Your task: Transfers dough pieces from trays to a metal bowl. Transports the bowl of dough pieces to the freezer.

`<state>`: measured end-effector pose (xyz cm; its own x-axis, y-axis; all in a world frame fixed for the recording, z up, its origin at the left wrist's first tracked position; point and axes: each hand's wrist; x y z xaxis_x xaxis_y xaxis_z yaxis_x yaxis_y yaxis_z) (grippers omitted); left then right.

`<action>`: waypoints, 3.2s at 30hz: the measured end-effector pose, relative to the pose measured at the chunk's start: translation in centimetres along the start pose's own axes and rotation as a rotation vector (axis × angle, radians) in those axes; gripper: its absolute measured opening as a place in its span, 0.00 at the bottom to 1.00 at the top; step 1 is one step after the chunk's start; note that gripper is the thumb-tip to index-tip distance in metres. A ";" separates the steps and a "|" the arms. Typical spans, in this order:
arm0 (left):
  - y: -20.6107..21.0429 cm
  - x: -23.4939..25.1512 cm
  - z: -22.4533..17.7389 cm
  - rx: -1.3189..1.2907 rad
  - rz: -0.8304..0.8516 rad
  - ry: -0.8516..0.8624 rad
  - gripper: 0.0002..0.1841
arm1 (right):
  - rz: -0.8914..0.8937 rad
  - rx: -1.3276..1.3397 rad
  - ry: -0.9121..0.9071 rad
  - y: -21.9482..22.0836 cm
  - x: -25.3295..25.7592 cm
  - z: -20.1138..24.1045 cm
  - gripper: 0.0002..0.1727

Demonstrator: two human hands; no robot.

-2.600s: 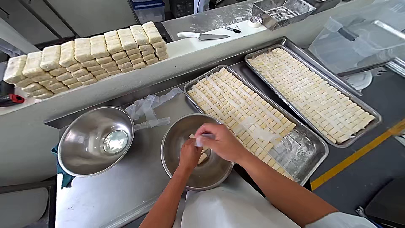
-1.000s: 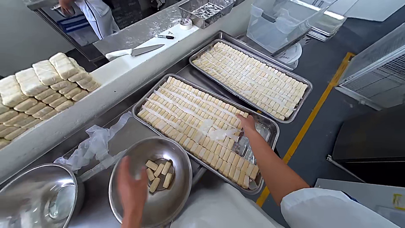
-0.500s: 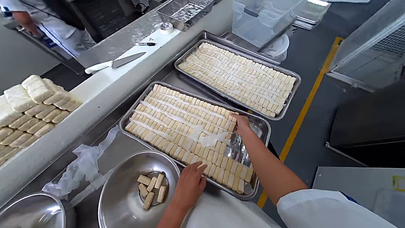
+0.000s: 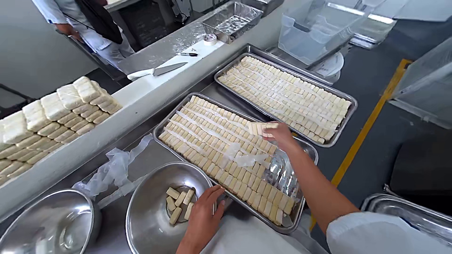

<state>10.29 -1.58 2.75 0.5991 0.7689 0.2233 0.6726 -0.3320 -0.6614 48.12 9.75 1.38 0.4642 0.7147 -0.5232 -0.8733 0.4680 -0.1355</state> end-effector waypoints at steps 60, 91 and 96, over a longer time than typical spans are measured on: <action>-9.7 -9.7 4.7 -0.478 -0.619 -0.574 0.12 | 0.908 -0.254 -0.038 24.4 -24.1 -7.0 0.16; -11.1 -9.4 2.0 -0.423 -0.632 -0.214 0.10 | 1.150 -0.383 0.121 24.6 -22.3 -9.7 0.19; -11.3 -10.9 4.2 -0.541 -0.421 -0.508 0.29 | 1.110 -0.803 -0.118 24.6 -22.6 -6.2 0.18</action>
<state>-5.64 -3.89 4.80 0.0716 0.9956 -0.0602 0.9879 -0.0791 -0.1330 15.21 1.92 4.64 -0.5526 0.5715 -0.6066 -0.6171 -0.7698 -0.1631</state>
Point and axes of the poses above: each hand's wrist, its own x-axis towards the middle knuckle, its own y-axis out of the palm, z = x × y, and after that the axes turned 11 degrees about y, right-handed
